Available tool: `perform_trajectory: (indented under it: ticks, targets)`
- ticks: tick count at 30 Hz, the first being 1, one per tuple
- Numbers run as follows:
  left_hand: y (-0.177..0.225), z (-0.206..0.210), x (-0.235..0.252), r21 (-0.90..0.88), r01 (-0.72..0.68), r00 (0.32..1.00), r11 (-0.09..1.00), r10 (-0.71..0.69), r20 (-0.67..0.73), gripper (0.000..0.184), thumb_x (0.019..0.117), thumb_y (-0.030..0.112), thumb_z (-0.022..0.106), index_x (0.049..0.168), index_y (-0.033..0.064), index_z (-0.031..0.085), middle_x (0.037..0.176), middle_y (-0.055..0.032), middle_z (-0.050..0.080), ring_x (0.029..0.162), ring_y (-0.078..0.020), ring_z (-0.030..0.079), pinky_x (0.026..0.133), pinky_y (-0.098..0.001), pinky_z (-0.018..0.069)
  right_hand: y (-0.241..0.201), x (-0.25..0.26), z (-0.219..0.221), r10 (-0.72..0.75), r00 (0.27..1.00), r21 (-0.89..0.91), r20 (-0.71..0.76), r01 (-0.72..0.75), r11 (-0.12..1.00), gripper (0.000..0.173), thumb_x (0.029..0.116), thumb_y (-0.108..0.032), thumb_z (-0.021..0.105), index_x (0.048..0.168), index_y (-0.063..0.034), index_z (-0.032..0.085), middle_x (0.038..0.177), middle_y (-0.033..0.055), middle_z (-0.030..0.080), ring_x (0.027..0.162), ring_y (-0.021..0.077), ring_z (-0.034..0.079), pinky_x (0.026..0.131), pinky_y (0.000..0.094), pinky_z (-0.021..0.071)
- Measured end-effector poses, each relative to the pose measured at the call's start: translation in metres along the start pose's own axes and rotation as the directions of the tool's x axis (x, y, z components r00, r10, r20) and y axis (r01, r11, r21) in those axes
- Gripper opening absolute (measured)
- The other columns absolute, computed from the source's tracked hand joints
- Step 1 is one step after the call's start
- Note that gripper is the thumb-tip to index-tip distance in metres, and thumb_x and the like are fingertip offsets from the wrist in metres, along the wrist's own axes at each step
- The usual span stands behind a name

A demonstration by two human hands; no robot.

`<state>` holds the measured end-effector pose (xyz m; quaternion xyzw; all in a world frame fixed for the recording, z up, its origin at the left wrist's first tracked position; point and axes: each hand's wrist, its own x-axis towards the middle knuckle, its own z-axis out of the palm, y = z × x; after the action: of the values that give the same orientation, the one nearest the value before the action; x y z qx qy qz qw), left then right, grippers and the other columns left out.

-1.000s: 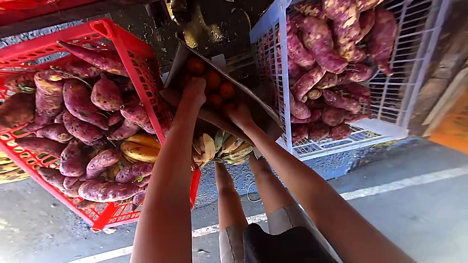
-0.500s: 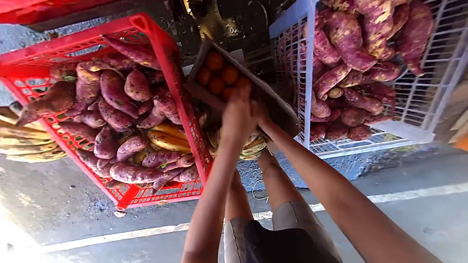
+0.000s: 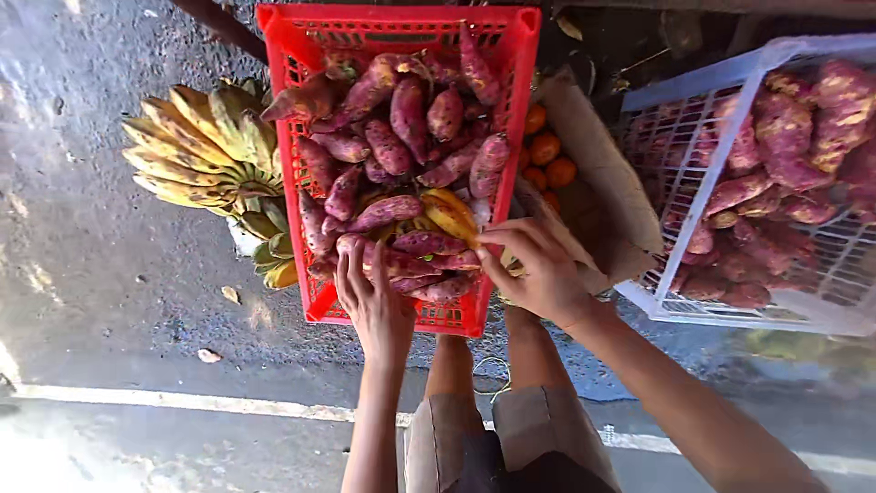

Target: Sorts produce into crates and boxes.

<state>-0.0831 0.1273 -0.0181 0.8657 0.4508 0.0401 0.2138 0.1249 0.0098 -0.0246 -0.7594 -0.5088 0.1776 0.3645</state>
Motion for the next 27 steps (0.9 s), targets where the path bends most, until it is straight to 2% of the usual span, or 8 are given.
perform_trajectory:
  ticks: [2,5,8,10,13,16,20,27]
  targets:
    - [-0.028,-0.006,0.017,0.066,-0.142,0.980,0.988,0.130,0.152,0.054,0.0898,0.000,0.061,0.141,0.0156,0.060,0.153,-0.0165,0.049,0.149,-0.0439,0.033,0.116,-0.0767,0.0147,-0.020,0.016,0.024,-0.061,0.982,-0.031,0.178,0.068,0.997,0.032,0.0903,-0.018,0.068,0.121,-0.0111,0.073,0.121,0.0116,0.068,0.113,0.0263,0.066,0.095,0.0422,0.0563]
    - [-0.056,-0.018,0.025,0.009,-0.294,0.953,0.956,0.292,0.077,0.044,0.0924,0.004,0.064,0.136,0.0136,0.065,0.141,-0.0126,0.061,0.141,-0.0372,0.048,0.116,-0.0754,0.0200,-0.038,0.034,0.047,-0.027,0.944,-0.168,0.329,0.086,0.982,0.056,0.0813,0.000,0.070,0.136,-0.0100,0.064,0.138,0.0171,0.061,0.126,0.0358,0.059,0.104,0.0509,0.0496]
    - [-0.069,-0.032,0.016,-0.455,-0.110,0.993,0.884,0.076,-0.093,0.047,0.0983,0.024,0.062,0.139,0.0021,0.055,0.134,-0.0125,0.061,0.128,-0.0218,0.056,0.112,-0.0438,0.0437,-0.041,0.035,0.057,0.032,0.973,-0.179,0.227,0.009,0.984,0.040,0.0885,-0.013,0.063,0.128,-0.0058,0.067,0.127,0.0156,0.065,0.118,0.0331,0.063,0.096,0.0481,0.0537]
    - [-0.067,-0.042,0.011,-0.862,0.162,0.977,0.481,-0.203,0.070,0.054,0.1012,0.036,0.058,0.144,0.0082,0.042,0.126,0.0001,0.062,0.114,-0.0089,0.062,0.097,-0.0316,0.0555,-0.045,0.028,0.061,0.081,0.975,-0.243,0.205,-0.029,0.970,0.043,0.0858,-0.032,0.070,0.120,-0.0060,0.068,0.118,0.0156,0.066,0.110,0.0341,0.064,0.088,0.0501,0.0543]
    - [-0.061,-0.042,0.015,-0.926,0.332,0.843,-0.181,-0.382,0.378,0.033,0.0934,0.032,0.054,0.123,0.0188,0.061,0.101,-0.0007,0.074,0.092,-0.0126,0.072,0.080,-0.0362,0.0612,-0.044,0.016,0.067,0.138,0.954,-0.354,0.266,-0.037,0.934,0.064,0.0834,-0.040,0.081,0.134,-0.0072,0.062,0.129,0.0212,0.061,0.118,0.0426,0.059,0.096,0.0588,0.0497]
    - [-0.060,-0.026,0.012,-0.887,0.390,0.798,-0.246,-0.391,0.459,0.035,0.0928,0.039,0.061,0.113,0.0102,0.061,0.087,-0.0051,0.071,0.076,-0.0135,0.071,0.070,-0.0323,0.0612,-0.034,0.016,0.069,0.115,0.935,-0.437,0.335,0.046,0.898,0.078,0.0838,-0.035,0.084,0.151,-0.0140,0.051,0.135,0.0229,0.059,0.123,0.0449,0.057,0.098,0.0590,0.0481]
    - [-0.055,-0.018,0.009,-0.800,0.448,0.762,-0.399,-0.296,0.575,0.060,0.1040,0.062,0.036,0.098,0.0065,0.060,0.067,-0.0059,0.061,0.054,-0.0135,0.063,0.053,-0.0275,0.0586,-0.031,0.026,0.071,0.021,0.914,-0.461,0.405,0.184,0.868,0.071,0.0823,-0.023,0.085,0.144,-0.0057,0.055,0.122,0.0236,0.062,0.112,0.0442,0.061,0.089,0.0539,0.0530]
    - [-0.059,-0.010,0.002,-0.754,0.351,0.807,-0.556,-0.229,0.545,0.077,0.0957,0.077,0.031,0.116,0.0113,0.067,0.093,-0.0104,0.071,0.079,-0.0210,0.071,0.071,-0.0398,0.0610,-0.035,0.034,0.077,-0.010,0.944,-0.427,0.329,0.158,0.890,0.068,0.0717,-0.030,0.087,0.127,-0.0003,0.061,0.102,0.0198,0.068,0.089,0.0373,0.070,0.069,0.0474,0.0573]
